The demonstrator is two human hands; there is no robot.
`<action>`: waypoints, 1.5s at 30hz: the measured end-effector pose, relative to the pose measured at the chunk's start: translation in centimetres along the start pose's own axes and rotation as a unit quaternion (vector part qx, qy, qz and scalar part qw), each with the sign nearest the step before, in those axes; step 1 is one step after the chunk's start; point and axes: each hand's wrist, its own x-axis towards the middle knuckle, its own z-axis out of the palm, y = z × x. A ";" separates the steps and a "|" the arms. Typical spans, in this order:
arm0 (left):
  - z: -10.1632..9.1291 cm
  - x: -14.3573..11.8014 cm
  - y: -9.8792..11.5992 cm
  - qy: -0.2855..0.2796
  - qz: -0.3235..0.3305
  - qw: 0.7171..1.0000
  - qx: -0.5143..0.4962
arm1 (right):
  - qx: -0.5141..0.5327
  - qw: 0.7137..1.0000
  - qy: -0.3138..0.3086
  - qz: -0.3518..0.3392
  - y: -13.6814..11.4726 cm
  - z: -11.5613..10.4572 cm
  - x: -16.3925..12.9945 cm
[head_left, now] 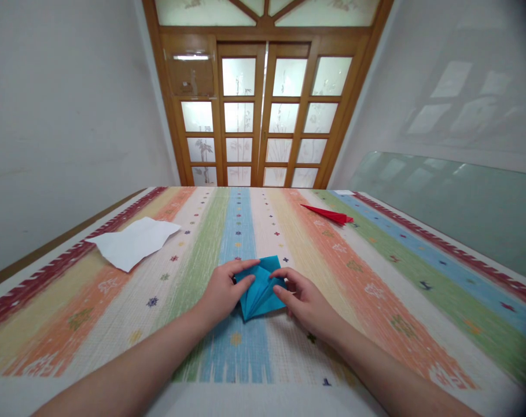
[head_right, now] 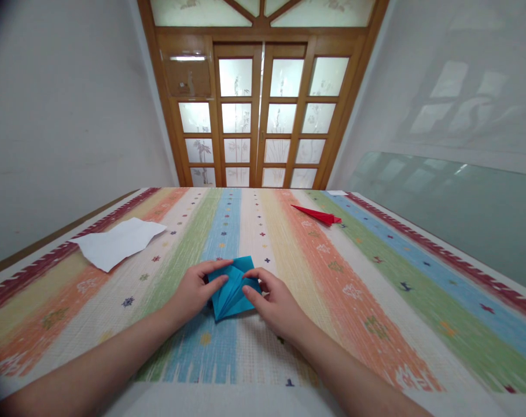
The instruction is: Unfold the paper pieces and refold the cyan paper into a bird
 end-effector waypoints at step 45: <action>0.4 0.0 0.4 -0.007 -0.061 0.998 -0.001 | -0.058 0.998 0.003 -0.029 -0.4 -0.6 0.0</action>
